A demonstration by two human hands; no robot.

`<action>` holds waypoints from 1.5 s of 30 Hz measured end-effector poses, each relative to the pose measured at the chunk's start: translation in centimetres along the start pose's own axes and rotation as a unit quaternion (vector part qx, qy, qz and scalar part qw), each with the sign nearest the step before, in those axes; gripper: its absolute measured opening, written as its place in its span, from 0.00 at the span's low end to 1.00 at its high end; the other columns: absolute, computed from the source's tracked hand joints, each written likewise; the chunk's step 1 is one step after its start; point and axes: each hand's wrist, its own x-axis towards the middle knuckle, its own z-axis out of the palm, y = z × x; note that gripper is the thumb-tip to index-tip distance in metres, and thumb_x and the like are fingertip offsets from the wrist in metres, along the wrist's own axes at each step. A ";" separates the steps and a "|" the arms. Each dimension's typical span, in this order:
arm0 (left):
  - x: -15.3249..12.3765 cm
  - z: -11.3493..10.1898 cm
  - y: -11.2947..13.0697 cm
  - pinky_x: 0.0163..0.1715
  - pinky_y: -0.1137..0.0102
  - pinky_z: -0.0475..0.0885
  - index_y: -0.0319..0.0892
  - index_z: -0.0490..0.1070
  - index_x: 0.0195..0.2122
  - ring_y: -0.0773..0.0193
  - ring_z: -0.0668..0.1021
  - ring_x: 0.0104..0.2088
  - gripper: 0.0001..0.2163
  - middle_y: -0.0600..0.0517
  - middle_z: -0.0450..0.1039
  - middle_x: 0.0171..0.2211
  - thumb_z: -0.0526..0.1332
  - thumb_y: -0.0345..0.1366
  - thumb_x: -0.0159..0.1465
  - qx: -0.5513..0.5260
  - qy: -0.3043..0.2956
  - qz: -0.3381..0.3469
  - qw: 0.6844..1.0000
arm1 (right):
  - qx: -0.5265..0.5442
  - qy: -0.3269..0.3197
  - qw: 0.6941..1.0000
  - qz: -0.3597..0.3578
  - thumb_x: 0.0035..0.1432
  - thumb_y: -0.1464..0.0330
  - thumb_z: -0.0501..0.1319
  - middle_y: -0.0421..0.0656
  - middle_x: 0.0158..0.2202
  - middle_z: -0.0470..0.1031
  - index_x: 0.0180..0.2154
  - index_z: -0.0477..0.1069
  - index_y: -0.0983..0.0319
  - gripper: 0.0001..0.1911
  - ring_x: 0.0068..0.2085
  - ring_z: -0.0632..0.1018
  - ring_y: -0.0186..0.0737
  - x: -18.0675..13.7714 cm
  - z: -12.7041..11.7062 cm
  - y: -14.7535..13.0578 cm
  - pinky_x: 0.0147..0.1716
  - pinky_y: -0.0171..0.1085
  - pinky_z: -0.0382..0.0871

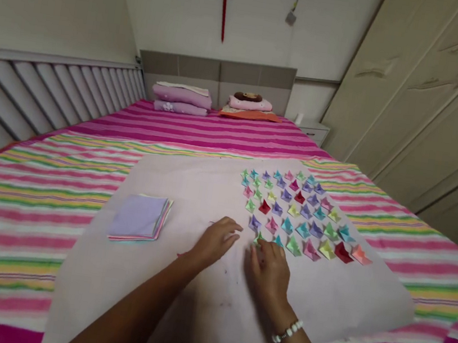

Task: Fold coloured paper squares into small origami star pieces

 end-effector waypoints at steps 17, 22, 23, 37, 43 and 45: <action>-13.3 -13.4 -12.0 0.61 0.52 0.58 0.42 0.70 0.52 0.52 0.63 0.62 0.22 0.42 0.67 0.58 0.62 0.45 0.57 0.068 0.183 -0.165 0.967 | 0.287 -0.229 0.918 -0.147 0.60 0.75 0.54 0.48 0.46 0.71 0.54 0.66 0.62 0.19 0.46 0.67 0.45 -0.1 7.6 -14.3 0.48 0.43 0.63; -13.6 -13.0 -13.2 0.61 0.53 0.58 0.41 0.69 0.52 0.53 0.65 0.61 0.23 0.41 0.68 0.57 0.62 0.46 0.57 0.044 0.181 -0.173 0.967 | 0.288 -0.244 0.917 -0.131 0.58 0.77 0.55 0.47 0.47 0.67 0.59 0.61 0.57 0.27 0.47 0.67 0.44 0.2 10.4 -16.2 0.47 0.42 0.62; -13.7 -13.0 -13.4 0.61 0.54 0.58 0.41 0.69 0.52 0.53 0.66 0.61 0.23 0.41 0.68 0.57 0.62 0.46 0.57 0.041 0.181 -0.175 0.967 | 0.286 -0.243 0.918 -0.129 0.58 0.77 0.55 0.47 0.48 0.66 0.60 0.60 0.57 0.28 0.47 0.66 0.44 0.2 10.7 -16.4 0.47 0.42 0.62; -14.0 -13.0 -13.1 0.62 0.55 0.57 0.44 0.70 0.52 0.55 0.64 0.62 0.21 0.44 0.68 0.57 0.62 0.43 0.57 0.014 0.172 -0.190 0.967 | 0.224 -0.242 0.935 -0.128 0.61 0.75 0.54 0.47 0.50 0.65 0.64 0.52 0.51 0.32 0.47 0.66 0.44 -0.7 11.9 -16.7 0.47 0.42 0.59; -14.1 -13.0 -12.8 0.62 0.55 0.57 0.44 0.70 0.52 0.55 0.64 0.62 0.21 0.45 0.68 0.58 0.61 0.43 0.58 0.007 0.175 -0.199 0.964 | 0.214 -0.239 0.938 -0.133 0.62 0.75 0.53 0.48 0.50 0.66 0.63 0.54 0.52 0.30 0.47 0.66 0.44 -0.7 11.6 -16.7 0.47 0.43 0.60; -14.0 -13.0 -12.7 0.62 0.55 0.57 0.44 0.71 0.52 0.55 0.65 0.62 0.20 0.45 0.69 0.57 0.60 0.43 0.59 0.004 0.179 -0.201 0.963 | 0.210 -0.239 0.939 -0.133 0.62 0.75 0.53 0.48 0.51 0.66 0.63 0.54 0.52 0.30 0.47 0.66 0.44 -0.8 11.6 -16.7 0.47 0.43 0.61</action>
